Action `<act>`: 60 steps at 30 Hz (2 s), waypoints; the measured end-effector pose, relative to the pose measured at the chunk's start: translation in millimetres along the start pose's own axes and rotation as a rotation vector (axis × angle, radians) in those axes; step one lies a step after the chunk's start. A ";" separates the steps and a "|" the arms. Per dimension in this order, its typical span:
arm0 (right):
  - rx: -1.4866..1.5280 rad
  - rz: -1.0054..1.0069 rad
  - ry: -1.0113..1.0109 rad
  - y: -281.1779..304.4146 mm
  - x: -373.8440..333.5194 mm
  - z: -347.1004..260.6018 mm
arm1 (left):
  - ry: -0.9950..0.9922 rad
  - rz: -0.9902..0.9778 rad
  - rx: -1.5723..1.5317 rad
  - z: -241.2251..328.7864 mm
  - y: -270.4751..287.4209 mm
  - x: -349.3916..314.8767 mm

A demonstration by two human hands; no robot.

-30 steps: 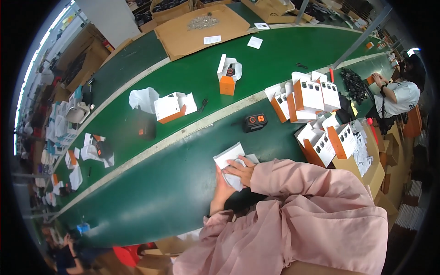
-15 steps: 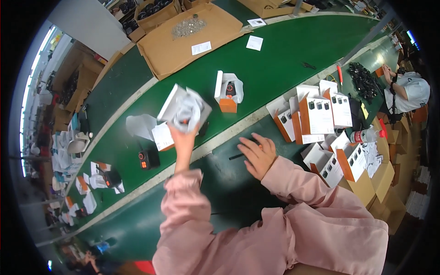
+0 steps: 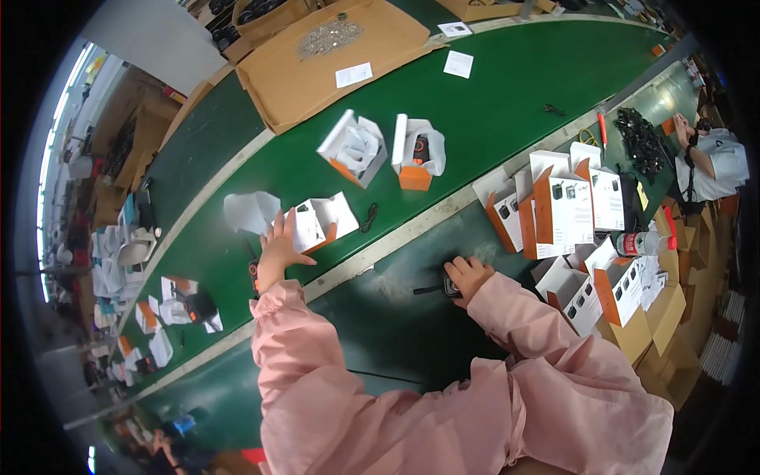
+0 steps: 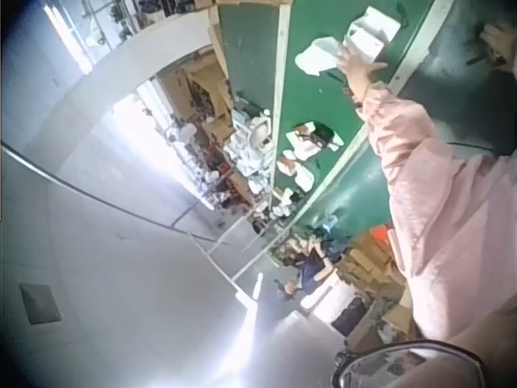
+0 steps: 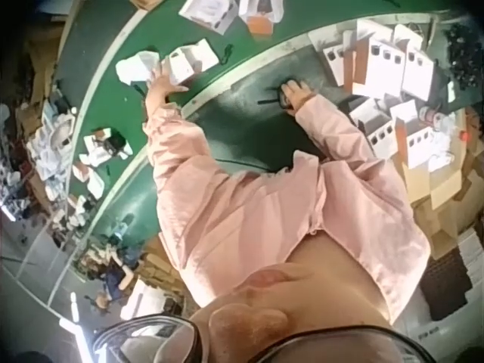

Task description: The person is packing walkie-talkies into individual boxes on a factory assembly line.

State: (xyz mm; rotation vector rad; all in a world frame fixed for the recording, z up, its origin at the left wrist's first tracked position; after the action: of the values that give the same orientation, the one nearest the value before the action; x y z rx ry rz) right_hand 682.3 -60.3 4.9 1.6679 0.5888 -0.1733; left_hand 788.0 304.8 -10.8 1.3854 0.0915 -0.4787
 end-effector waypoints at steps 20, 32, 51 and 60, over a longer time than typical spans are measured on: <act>0.278 -0.028 -0.131 -23.3 -10.6 19.4 | 0.240 0.852 0.028 -25.9 96.8 -7.9; -0.240 -0.233 0.172 -35.1 -48.2 -4.2 | 0.033 0.437 -0.663 170.8 -16.4 -197.0; 0.690 -0.097 -0.116 -5.7 -86.8 -5.1 | 0.277 0.333 -1.367 191.3 -106.3 -259.4; 1.810 -0.475 0.130 -35.6 -147.6 -84.4 | 0.062 0.093 -1.799 276.7 -60.9 -257.1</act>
State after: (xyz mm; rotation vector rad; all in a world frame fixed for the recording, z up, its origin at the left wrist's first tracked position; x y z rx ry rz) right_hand 521.2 -18.1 54.1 3.2182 1.0212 -1.2269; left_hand 474.1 103.4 74.8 -0.3661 0.3871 -0.1128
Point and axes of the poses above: each hand's wrist, its own x-axis towards the middle knuckle, its own y-axis out of the back of the hand, z = x × y, the point moved 9 cm from there along x, towards the middle knuckle, and after that the axes turned 15 degrees about -y, right-handed, at the moved point
